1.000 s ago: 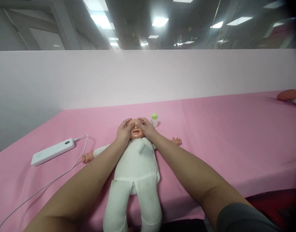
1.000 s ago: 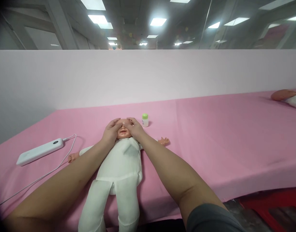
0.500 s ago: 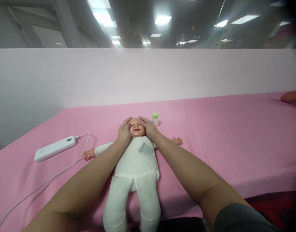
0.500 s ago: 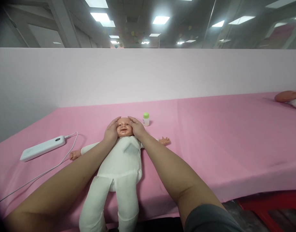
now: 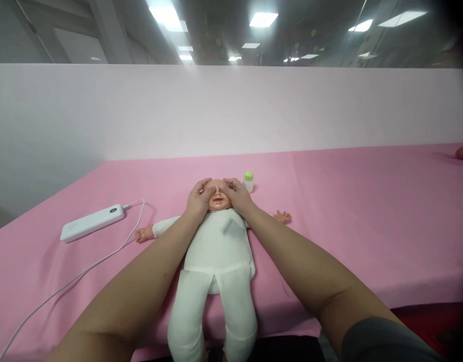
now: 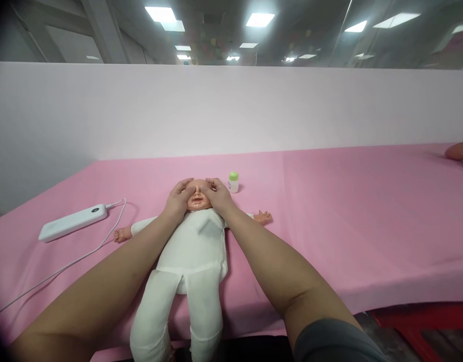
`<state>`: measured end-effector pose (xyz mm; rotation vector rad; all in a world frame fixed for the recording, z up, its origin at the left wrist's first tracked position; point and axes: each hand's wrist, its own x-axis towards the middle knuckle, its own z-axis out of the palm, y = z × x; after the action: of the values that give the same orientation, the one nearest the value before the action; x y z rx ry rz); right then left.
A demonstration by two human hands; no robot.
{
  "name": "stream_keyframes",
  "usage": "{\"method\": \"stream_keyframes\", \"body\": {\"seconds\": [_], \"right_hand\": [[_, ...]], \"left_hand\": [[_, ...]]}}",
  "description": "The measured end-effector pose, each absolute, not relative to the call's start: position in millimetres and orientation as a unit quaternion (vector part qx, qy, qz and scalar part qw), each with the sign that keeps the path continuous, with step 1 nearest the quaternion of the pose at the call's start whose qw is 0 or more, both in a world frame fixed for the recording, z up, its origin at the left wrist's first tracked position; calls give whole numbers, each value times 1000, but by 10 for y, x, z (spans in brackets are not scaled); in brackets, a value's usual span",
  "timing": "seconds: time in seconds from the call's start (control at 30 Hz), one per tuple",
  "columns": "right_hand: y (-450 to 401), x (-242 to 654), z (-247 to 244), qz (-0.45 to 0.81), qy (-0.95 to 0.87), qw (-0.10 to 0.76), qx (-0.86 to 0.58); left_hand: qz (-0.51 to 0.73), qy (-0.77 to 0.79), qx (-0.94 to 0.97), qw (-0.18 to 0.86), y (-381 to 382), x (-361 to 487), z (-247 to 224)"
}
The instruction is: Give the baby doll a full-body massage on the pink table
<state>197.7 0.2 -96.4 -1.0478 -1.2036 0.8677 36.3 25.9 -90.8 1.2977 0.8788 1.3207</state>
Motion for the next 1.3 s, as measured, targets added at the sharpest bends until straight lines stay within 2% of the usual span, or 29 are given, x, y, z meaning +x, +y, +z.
{"method": "stream_keyframes", "body": {"seconds": [0.17,0.43,0.7,1.0,1.3], "right_hand": [[6,1964,-942,392,-500,619,-461],[34,1973,-957,374,-496,619,-481],[5,2010,-971,431,-483,627,-434],[28,2011,-989,386,-497,609,-482],[65,2006,-987,406,-473,635,-457]], "left_hand": [[553,372,557,495,258,377,-917],[557,377,517,530,208,436,-817],[561,366,492,556,209,395,-824],[530,388,575,487,159,373,-791],[545,388,521,531,203,394,-793]]}}
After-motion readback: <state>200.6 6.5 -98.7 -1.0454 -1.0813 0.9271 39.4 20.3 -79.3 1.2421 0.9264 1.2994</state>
